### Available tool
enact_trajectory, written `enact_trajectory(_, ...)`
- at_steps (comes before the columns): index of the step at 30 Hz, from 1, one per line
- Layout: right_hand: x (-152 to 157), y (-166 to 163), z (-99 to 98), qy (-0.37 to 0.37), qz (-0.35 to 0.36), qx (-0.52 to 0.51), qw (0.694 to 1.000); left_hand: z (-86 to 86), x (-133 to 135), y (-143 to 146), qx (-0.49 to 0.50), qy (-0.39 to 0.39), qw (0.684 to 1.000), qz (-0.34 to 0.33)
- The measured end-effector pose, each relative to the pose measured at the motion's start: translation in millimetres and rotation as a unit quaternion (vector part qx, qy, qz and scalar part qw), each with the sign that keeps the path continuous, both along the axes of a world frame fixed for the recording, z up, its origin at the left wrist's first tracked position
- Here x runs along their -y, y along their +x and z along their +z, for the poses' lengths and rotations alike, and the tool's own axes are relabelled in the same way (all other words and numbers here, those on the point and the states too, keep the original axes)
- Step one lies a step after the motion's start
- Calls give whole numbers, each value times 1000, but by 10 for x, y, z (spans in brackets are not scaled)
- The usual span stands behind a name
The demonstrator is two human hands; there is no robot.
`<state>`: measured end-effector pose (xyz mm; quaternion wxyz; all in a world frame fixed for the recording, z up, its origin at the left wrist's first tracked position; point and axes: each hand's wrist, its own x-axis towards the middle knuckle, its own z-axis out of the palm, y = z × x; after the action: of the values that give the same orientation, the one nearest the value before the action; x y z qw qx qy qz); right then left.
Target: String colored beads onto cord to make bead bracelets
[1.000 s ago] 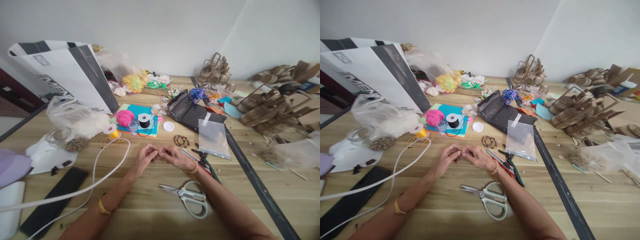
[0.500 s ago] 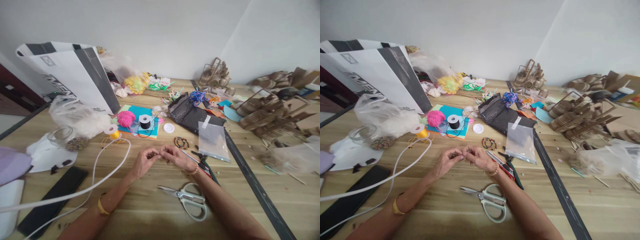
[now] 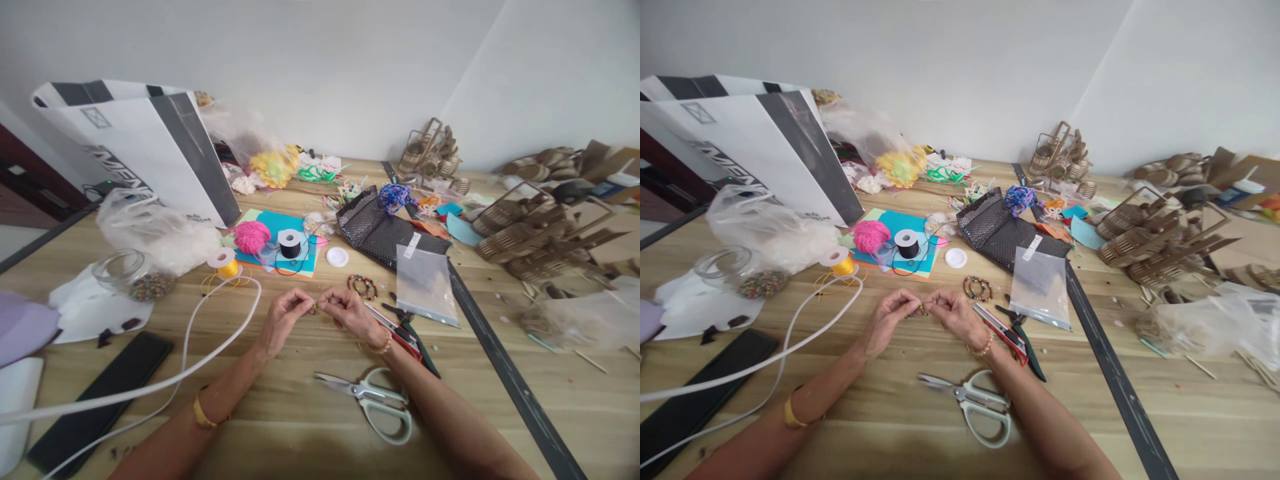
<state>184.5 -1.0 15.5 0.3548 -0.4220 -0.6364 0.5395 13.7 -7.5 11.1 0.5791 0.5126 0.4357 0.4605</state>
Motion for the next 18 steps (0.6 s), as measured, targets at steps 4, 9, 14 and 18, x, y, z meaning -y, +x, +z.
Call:
enact_trajectory(4, 3, -11, 7, 10, -25, -18, 999, -32, -11, -2, -1, 14, 1000, 22)
enact_trajectory(9, 20, -14, 16, 17, -24, -24, 999, -37, -34, -14, -31, 27, 998, 46)
enact_trajectory(14, 25, 3, -5, 30, -24, -10, 999, -1, -44, -36, -67, 46, 996, 32)
enact_trajectory(18, 16, 17, -16, 27, -29, -20, 999, 5, -51, -52, -62, 53, 996, 23)
